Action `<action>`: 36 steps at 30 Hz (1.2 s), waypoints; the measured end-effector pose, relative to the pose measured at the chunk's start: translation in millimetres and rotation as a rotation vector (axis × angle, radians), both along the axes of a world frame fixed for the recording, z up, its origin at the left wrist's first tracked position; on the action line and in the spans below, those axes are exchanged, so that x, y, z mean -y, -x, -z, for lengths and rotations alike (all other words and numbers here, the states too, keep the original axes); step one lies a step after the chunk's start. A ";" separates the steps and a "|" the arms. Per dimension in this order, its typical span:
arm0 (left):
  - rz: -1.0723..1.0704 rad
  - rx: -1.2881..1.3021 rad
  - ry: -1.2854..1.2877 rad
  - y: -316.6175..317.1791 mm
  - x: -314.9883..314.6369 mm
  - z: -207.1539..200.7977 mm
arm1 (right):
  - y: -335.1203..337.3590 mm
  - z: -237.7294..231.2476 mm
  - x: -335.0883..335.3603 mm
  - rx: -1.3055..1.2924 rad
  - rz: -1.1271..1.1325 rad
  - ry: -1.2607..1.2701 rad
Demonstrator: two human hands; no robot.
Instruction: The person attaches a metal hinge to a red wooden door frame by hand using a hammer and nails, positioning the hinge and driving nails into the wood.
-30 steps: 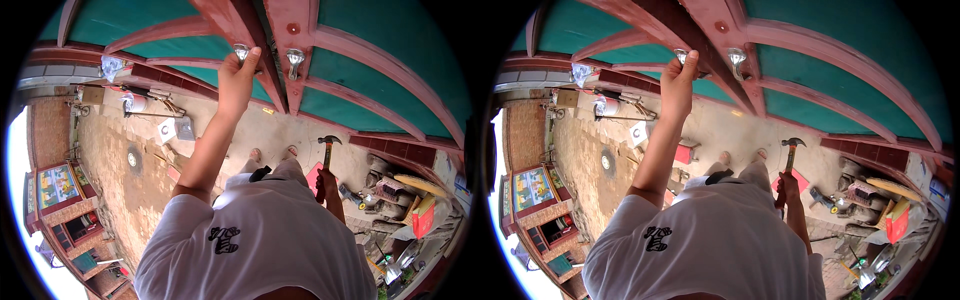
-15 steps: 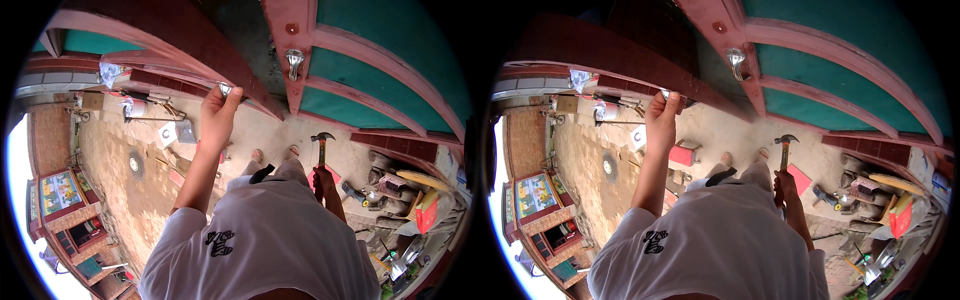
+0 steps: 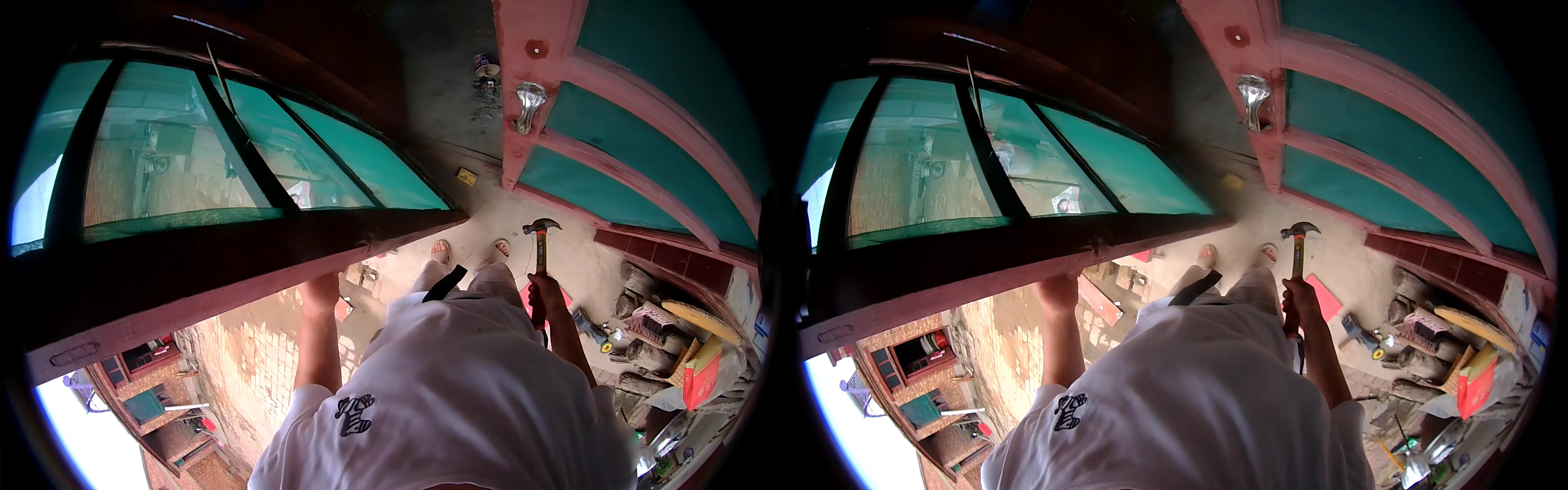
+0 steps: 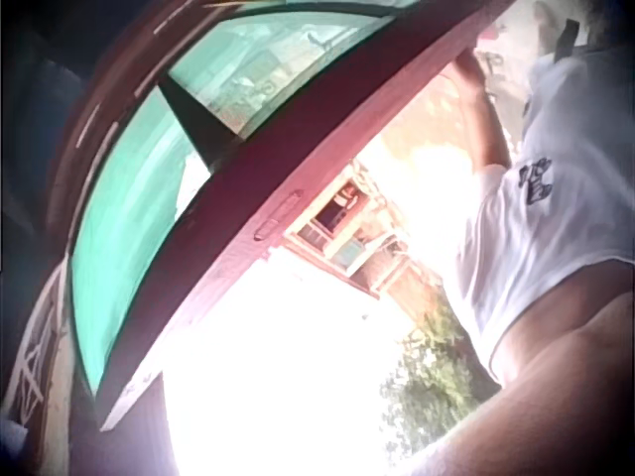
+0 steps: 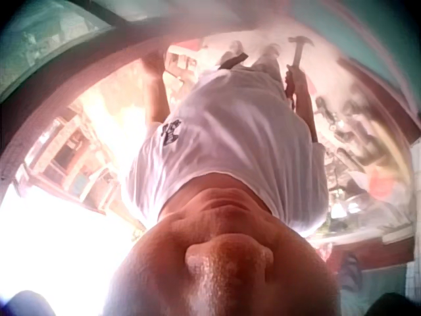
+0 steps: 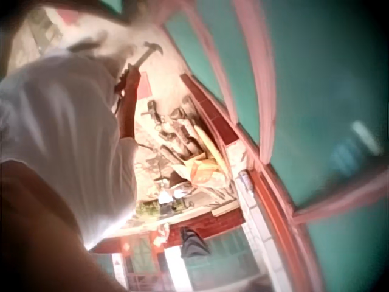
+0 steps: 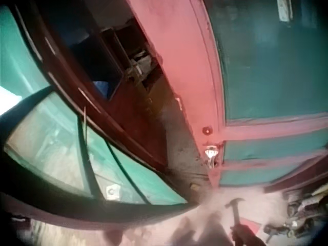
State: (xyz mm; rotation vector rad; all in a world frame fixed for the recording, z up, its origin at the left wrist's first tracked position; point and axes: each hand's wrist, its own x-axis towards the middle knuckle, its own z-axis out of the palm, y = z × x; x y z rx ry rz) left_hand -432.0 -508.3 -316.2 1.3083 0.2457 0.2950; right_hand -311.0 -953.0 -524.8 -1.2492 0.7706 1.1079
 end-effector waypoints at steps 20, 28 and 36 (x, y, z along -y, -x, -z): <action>-0.848 0.115 -0.086 202.4 -180.8 45.7 | 16.8 10.3 -30.8 -0.003 -0.278 0.087; -0.547 0.346 0.107 232.9 -283.1 63.3 | 38.6 -11.5 -71.4 0.058 -0.213 0.091; -0.794 0.214 -0.081 208.7 -271.5 54.4 | 70.3 42.9 -63.8 0.366 -0.776 0.293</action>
